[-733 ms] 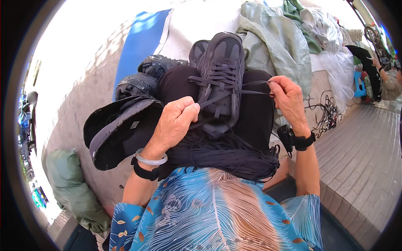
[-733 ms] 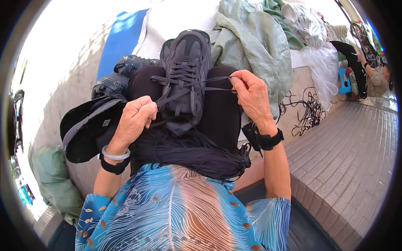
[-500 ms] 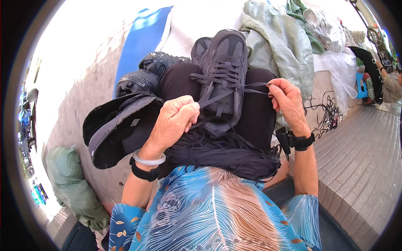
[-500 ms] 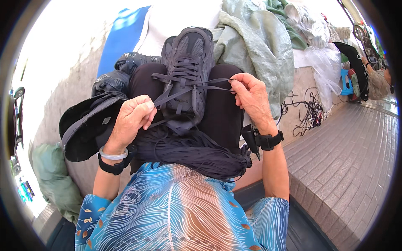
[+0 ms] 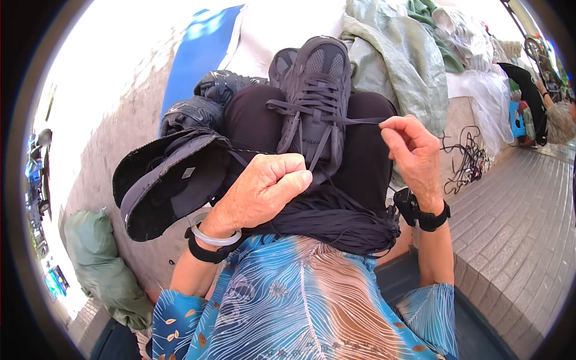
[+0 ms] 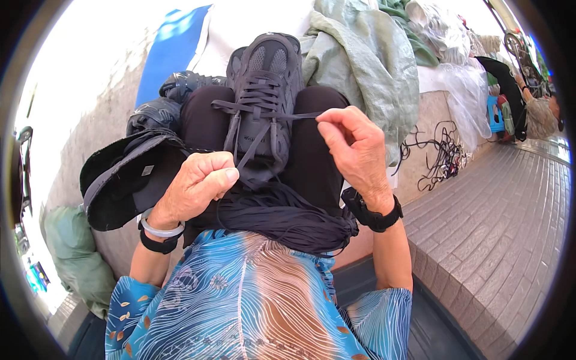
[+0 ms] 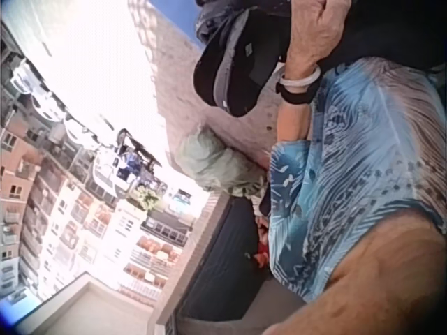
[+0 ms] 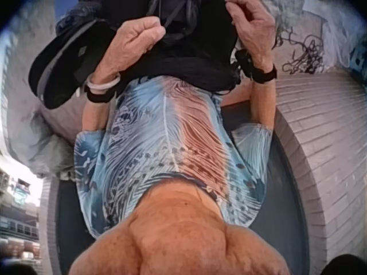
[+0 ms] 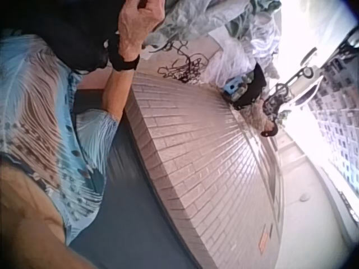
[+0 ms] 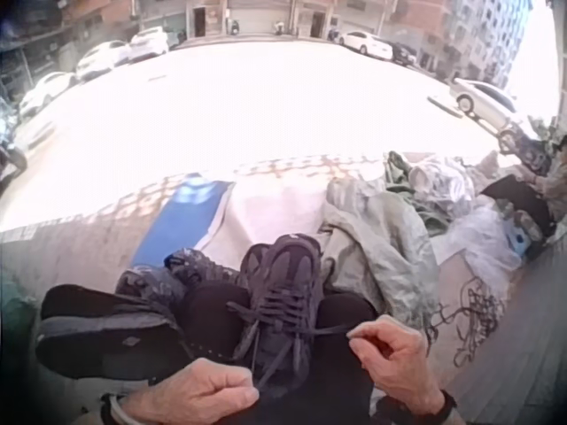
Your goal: The person is lacing a pair of black sneakers while sitting on the ground.
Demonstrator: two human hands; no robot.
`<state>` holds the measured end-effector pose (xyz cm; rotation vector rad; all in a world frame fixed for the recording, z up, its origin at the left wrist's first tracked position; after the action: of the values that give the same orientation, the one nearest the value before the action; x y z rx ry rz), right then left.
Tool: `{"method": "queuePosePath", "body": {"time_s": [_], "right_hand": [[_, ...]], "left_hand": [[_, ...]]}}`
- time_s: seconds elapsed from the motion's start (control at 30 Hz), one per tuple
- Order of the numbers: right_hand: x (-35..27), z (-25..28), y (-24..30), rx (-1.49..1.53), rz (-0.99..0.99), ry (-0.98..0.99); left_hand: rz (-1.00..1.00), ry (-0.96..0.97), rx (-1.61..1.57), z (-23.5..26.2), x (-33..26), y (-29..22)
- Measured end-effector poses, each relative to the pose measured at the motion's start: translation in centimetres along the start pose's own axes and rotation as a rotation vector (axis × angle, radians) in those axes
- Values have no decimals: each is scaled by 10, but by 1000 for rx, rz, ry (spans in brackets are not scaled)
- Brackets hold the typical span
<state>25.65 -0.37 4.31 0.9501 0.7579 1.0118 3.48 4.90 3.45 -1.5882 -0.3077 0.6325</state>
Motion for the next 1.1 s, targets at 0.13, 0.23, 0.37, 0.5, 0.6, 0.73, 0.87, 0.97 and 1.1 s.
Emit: {"method": "queuePosePath", "body": {"time_s": [0.13, 0.23, 0.37, 0.5, 0.6, 0.73, 0.87, 0.97, 1.1], "right_hand": [[-20, -61, 53, -319, 492, 203], [-19, -92, 53, -529, 517, 306], [-23, -107, 54, -582, 597, 383], [-28, -111, 63, -434, 584, 372], [-28, -116, 66, -401, 555, 385], [-32, -126, 80, -397, 594, 418], [-33, -132, 84, -380, 667, 380], [-39, -133, 82, -399, 668, 401], [-46, -130, 86, -391, 682, 424]], "left_hand": [[-32, 35, -10, -12, 4, -9], [-16, 49, -87, -26, 4, -3], [41, 79, -140, -22, -6, 5], [63, 54, -173, -4, -14, 6], [-56, -109, -107, 19, -19, -2], [-53, -156, -141, 35, -32, 0], [-41, -282, -167, 56, -37, 8], [-33, -396, -231, 55, -33, 9], [-44, -353, -158, 47, -14, 4]]}}
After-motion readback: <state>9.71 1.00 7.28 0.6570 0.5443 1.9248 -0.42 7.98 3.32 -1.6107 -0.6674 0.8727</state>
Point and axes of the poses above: each hand's wrist, its own x-axis towards the middle knuckle, its own z-axis out of the back of the hand, y = z × x, the point moved 8 cm from there along x, towards the middle knuckle, and after that the axes turned 3 degrees about -z, right-handed, at the moved point
